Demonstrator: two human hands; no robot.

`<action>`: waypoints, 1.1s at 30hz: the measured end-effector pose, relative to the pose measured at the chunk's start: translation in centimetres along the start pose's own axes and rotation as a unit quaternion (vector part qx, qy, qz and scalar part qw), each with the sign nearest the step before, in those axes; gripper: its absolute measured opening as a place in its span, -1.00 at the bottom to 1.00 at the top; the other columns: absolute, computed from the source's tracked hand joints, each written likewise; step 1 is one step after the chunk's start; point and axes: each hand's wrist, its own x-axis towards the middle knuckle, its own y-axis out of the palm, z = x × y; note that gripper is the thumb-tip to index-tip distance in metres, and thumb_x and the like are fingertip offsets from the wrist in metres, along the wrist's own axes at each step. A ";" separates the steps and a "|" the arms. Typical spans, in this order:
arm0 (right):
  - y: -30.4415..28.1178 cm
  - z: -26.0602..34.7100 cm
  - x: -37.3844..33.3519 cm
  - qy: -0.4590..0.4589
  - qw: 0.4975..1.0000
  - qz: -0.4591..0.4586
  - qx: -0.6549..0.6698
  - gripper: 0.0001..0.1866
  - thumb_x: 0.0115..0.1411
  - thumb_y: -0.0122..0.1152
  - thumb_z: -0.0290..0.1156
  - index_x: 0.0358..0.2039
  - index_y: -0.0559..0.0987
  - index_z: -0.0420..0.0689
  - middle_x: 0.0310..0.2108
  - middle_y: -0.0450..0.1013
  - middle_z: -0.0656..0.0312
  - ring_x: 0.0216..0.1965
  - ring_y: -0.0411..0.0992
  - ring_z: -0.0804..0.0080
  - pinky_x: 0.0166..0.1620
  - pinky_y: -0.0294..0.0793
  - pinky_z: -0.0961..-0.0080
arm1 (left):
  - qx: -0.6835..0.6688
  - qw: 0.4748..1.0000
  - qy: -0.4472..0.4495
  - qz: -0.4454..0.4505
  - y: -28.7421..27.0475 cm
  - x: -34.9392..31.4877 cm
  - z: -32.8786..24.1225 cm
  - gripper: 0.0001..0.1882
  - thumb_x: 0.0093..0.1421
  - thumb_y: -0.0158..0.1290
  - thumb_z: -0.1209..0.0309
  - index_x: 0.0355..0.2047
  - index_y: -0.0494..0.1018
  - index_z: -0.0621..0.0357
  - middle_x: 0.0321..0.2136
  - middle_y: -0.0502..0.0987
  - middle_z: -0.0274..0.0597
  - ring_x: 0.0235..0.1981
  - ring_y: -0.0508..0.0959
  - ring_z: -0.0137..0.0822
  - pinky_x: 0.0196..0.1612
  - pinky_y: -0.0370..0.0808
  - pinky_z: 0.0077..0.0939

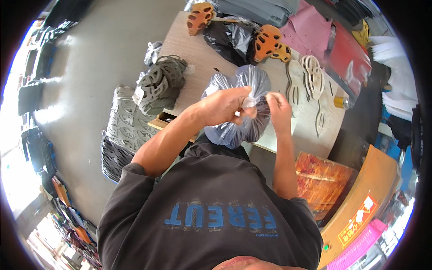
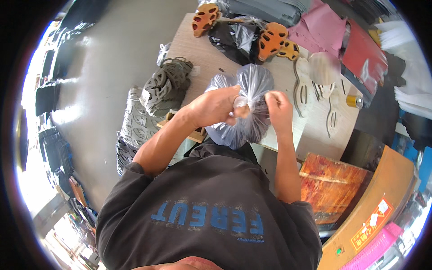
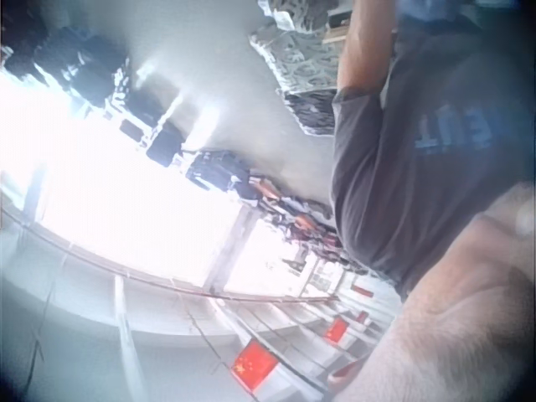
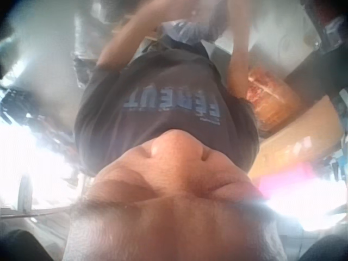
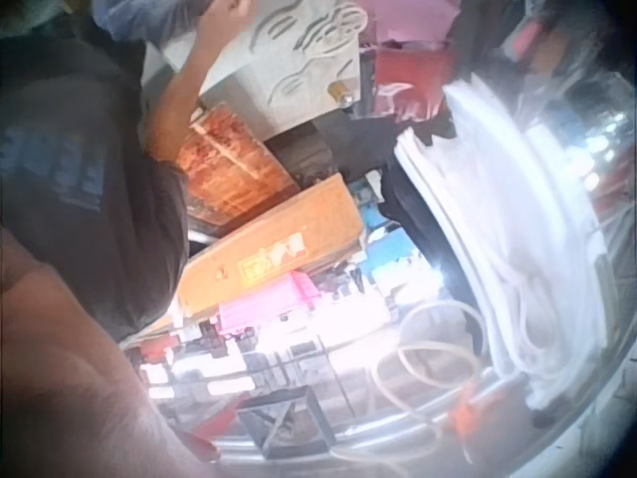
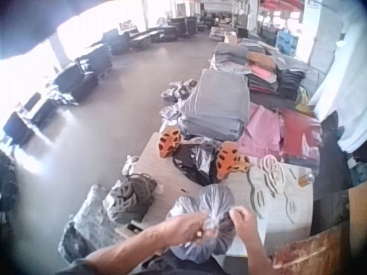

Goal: The person gathers and stacks black rubber parts on a workbench, then places them into a clear plastic bag and ties it shut. They then handle a large black rubber sheet and arrange white rubber pieces on it.

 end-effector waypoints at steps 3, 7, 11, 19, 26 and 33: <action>-3.0 -5.4 -2.8 0.251 0.967 -0.048 -0.007 -0.54 0.48 0.14 -0.01 0.02 0.65 -0.17 -0.19 0.55 0.34 -0.24 0.42 0.60 -0.18 0.42 0.56 | 0.050 0.998 -0.031 0.038 1.4 -1.7 -0.8 -0.55 0.56 -0.09 0.10 -0.47 0.37 0.06 -0.58 0.31 -0.38 -0.60 0.23 -0.53 -0.56 0.14 -0.57; -1.4 -12.3 -6.2 0.394 0.899 -0.041 0.185 -0.39 0.47 0.06 0.16 0.16 0.62 -0.13 -0.10 0.56 0.25 -0.17 0.48 0.45 -0.12 0.46 0.47 | 0.142 0.988 0.065 -0.011 5.0 -2.4 -0.3 -0.57 0.56 -0.03 0.17 -0.48 0.41 0.09 -0.58 0.28 -0.49 -0.58 0.23 -0.61 -0.57 0.13 -0.58; -1.6 -14.7 -7.1 0.330 0.928 0.018 0.172 -0.47 0.55 -0.05 0.03 0.21 0.53 -0.15 0.01 0.58 0.15 0.01 0.58 0.31 0.07 0.59 0.28 | 0.283 0.947 0.151 -0.001 7.8 -3.4 0.3 -0.57 0.56 -0.01 0.18 -0.29 0.56 0.33 -0.48 0.44 -0.46 -0.37 0.38 -0.59 -0.33 0.37 -0.51; -2.6 -12.2 -6.1 0.321 0.924 0.004 0.207 -0.49 0.55 -0.06 0.01 0.15 0.54 -0.17 -0.05 0.59 0.16 -0.05 0.59 0.34 0.01 0.60 0.33 | 0.343 0.910 0.233 -0.009 8.7 -5.3 1.4 -0.49 0.55 -0.01 0.13 -0.41 0.47 0.36 -0.58 0.42 -0.27 -0.48 0.38 -0.49 -0.40 0.39 -0.34; -3.9 -11.7 -5.6 0.275 0.936 -0.013 0.220 -0.50 0.56 -0.07 0.00 0.10 0.56 -0.19 -0.11 0.59 0.17 -0.11 0.60 0.36 -0.04 0.61 0.37 | 0.573 0.744 0.302 -0.163 7.9 -4.8 5.3 -0.69 0.35 0.15 0.25 -0.27 0.55 0.34 -0.23 0.64 0.10 -0.25 0.68 0.17 -0.19 0.60 -0.03; -1.3 2.4 -15.8 0.360 0.872 0.321 0.082 -0.77 0.44 0.24 -0.39 -0.12 0.68 -0.34 -0.21 0.66 0.17 -0.20 0.62 0.45 -0.07 0.57 0.60 | 0.531 0.646 0.248 -0.489 -10.1 -18.3 -3.1 -0.73 0.43 0.15 0.28 0.04 0.69 0.04 0.00 0.72 -0.23 -0.09 0.69 -0.33 -0.05 0.68 -0.31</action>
